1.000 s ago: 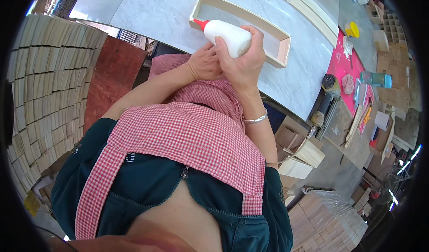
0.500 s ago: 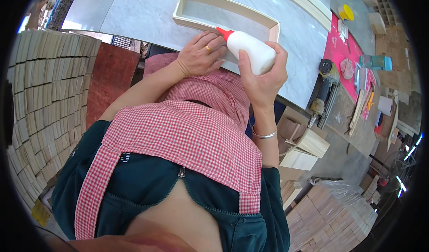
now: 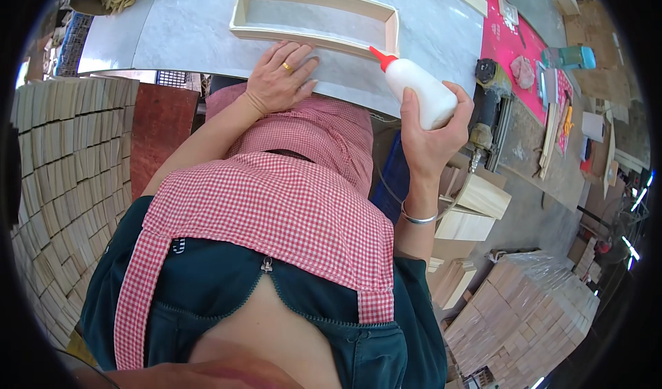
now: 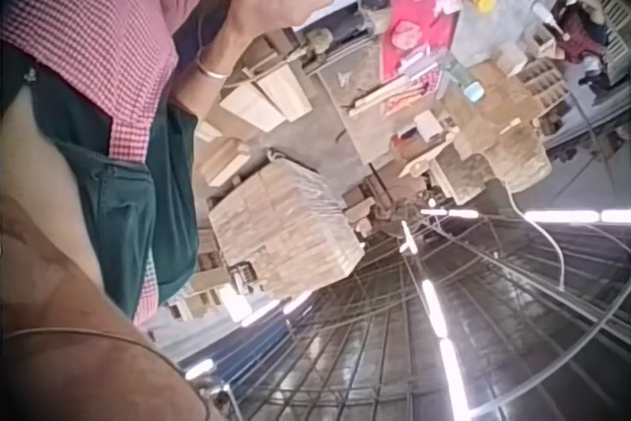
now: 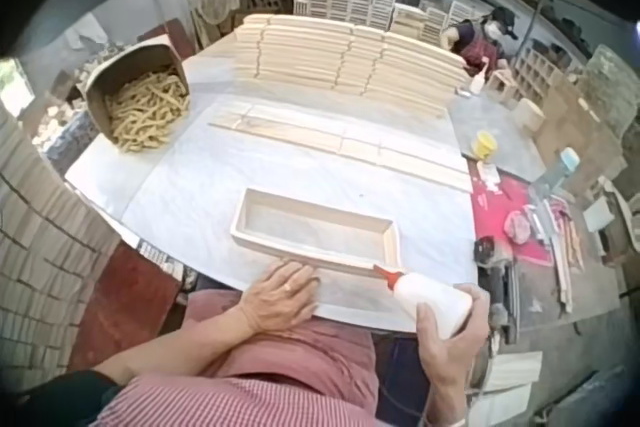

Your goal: Assemble wooden boxes by applying glue to joints and securing them with a pneumatic nailer.

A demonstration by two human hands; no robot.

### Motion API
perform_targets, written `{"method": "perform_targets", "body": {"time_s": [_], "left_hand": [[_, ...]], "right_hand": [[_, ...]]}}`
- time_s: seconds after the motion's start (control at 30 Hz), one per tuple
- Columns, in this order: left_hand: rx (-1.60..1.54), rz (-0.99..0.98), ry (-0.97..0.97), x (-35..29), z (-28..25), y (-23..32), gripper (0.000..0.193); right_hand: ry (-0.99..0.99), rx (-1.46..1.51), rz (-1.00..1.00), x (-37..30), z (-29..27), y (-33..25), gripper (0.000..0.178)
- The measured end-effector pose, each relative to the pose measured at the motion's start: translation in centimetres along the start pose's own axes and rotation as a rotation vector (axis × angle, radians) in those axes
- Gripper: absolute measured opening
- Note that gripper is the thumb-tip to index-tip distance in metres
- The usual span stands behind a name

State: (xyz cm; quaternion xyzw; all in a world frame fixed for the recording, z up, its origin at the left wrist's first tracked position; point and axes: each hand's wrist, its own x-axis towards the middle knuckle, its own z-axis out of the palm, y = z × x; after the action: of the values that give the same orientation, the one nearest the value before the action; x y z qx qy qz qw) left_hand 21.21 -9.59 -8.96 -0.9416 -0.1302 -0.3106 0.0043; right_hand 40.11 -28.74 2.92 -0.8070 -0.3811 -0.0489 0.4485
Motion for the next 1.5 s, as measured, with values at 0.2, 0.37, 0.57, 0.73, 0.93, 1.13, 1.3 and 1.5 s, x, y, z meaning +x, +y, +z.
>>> {"method": "perform_targets", "body": {"time_s": [0.2,0.37,0.57,0.73,0.93,1.13,1.3,1.5], "left_hand": [[0.007,0.001,-0.006,-0.3,0.3,0.0,0.037],[0.009,-0.006,-0.009,-0.8,0.6,0.0,0.037],[-0.011,-0.019,-0.008,0.3,0.5,0.3,0.035],[-0.028,0.007,0.014,2.4,0.0,0.3,0.036],[-0.006,-0.031,-0.058,5.3,-0.5,0.6,0.036],[0.052,-0.002,-0.094,8.7,1.0,1.2,0.038],[0.075,0.046,-0.159,10.8,3.7,1.5,0.037],[0.138,0.005,-0.203,11.5,5.6,2.9,0.038]], "right_hand": [[0.039,-0.046,0.046,-0.4,-1.6,0.8,0.052],[0.05,-0.072,0.067,-0.8,-2.1,1.2,0.052],[0.065,-0.053,0.1,0.5,-2.2,1.9,0.051],[0.152,0.09,0.212,2.8,-1.9,3.4,0.051],[0.364,0.074,0.263,13.1,-2.7,8.9,0.05],[0.374,-0.362,0.24,30.1,-3.2,22.0,0.044],[0.129,-0.582,0.306,36.4,-4.0,36.0,0.048],[0.097,-0.253,0.498,34.5,-8.8,30.5,0.047]]}}
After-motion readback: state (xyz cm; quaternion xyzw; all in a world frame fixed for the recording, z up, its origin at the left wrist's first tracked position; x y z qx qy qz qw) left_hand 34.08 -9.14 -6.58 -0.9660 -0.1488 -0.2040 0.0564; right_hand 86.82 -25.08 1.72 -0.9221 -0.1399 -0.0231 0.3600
